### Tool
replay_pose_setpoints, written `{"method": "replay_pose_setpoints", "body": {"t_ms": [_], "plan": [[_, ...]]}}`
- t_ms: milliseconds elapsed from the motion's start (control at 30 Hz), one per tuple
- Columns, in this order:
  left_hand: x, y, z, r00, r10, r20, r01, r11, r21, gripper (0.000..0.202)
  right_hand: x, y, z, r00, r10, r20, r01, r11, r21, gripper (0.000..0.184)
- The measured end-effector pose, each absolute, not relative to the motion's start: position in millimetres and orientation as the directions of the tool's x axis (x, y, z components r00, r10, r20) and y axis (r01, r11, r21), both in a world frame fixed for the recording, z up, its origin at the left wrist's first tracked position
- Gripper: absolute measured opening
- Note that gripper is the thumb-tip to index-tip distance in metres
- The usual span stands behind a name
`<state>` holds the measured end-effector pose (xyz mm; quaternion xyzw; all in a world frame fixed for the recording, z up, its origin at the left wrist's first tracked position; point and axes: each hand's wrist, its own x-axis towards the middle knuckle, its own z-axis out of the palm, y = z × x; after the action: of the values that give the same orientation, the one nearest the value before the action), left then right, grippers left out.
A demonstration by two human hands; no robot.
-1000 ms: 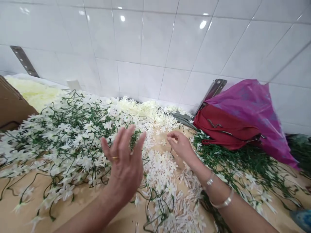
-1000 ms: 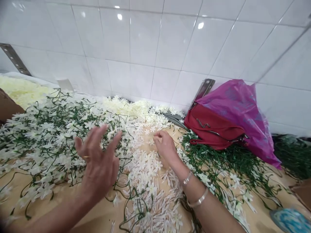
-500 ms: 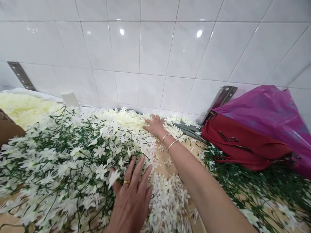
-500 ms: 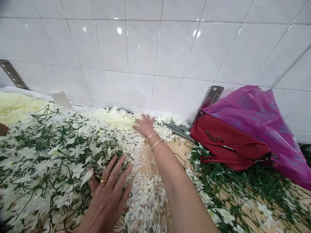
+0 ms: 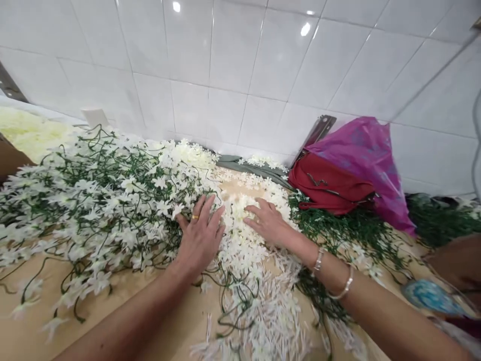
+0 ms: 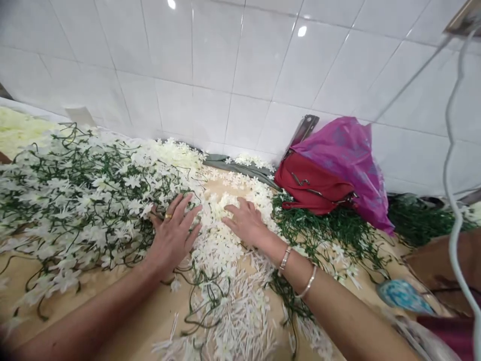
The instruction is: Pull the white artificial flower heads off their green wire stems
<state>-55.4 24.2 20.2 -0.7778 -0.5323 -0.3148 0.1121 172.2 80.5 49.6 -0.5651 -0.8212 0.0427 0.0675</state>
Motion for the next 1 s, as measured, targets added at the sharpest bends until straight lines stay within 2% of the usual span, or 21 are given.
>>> {"method": "replay_pose_setpoints", "body": {"t_ms": [67, 200, 333, 433, 533, 600, 667, 700, 767, 833, 900, 1000], "plan": [[-59.5, 16.3, 28.5, 0.299, 0.764, 0.572, 0.889, -0.441, 0.124, 0.033, 183.9, 53.1, 61.6, -0.43, 0.902, 0.034, 0.897, 0.432, -0.093, 0.047], [-66.7, 0.2, 54.6, 0.428, 0.745, 0.513, 0.847, -0.528, 0.061, 0.029, 212.3, 0.8, 86.9, -0.463, 0.885, -0.048, 0.885, 0.465, 0.031, 0.033], [-60.9, -20.0, 74.9, 0.531, 0.676, 0.511, 0.771, -0.636, 0.04, 0.028, 224.5, -47.2, 94.3, -0.442, 0.885, 0.146, 0.897, 0.438, 0.06, 0.023], [-51.2, -37.3, 75.8, 0.633, 0.668, 0.392, 0.705, -0.706, 0.066, 0.03, 213.7, -68.8, 91.5, -0.408, 0.893, 0.187, 0.906, 0.422, -0.038, 0.013], [-46.9, -49.8, 67.5, 0.715, 0.667, 0.21, 0.666, -0.741, 0.085, 0.022, 191.4, -73.0, 87.1, -0.399, 0.913, 0.078, 0.876, 0.405, -0.262, 0.012], [-49.1, -57.1, 60.4, 0.741, 0.65, 0.168, 0.641, -0.759, 0.115, 0.017, 176.3, -69.0, 81.1, -0.372, 0.928, 0.0, 0.855, 0.342, -0.39, 0.013], [-54.0, -67.0, 53.6, 0.763, 0.625, 0.164, 0.599, -0.779, 0.184, 0.007, 165.2, -63.1, 71.2, -0.321, 0.947, -0.03, 0.852, 0.275, -0.445, 0.007], [-56.6, -73.2, 50.1, 0.781, 0.606, 0.149, 0.569, -0.79, 0.227, 0.014, 161.8, -60.2, 65.2, -0.312, 0.95, -0.03, 0.849, 0.264, -0.458, 0.005], [-60.6, -86.2, 42.0, 0.845, 0.522, 0.113, 0.479, -0.834, 0.275, 0.04, 160.0, -54.8, 52.5, -0.322, 0.946, -0.033, 0.837, 0.268, -0.477, 0.002], [-61.6, -94.2, 31.3, 0.903, 0.418, 0.098, 0.388, -0.892, 0.234, 0.059, 163.5, -49.9, 41.8, -0.307, 0.951, -0.039, 0.808, 0.239, -0.538, 0.008], [-59.8, -90.9, 18.9, 0.922, 0.369, 0.116, 0.349, -0.923, 0.163, 0.05, 169.6, -45.2, 35.2, -0.217, 0.976, 0.01, 0.76, 0.175, -0.626, 0.011], [-54.3, -64.5, 4.5, 0.905, 0.389, 0.173, 0.378, -0.921, 0.095, 0.027, 176.8, -40.0, 32.6, 0.006, 0.972, 0.234, 0.718, 0.159, -0.678, 0.01]]}}
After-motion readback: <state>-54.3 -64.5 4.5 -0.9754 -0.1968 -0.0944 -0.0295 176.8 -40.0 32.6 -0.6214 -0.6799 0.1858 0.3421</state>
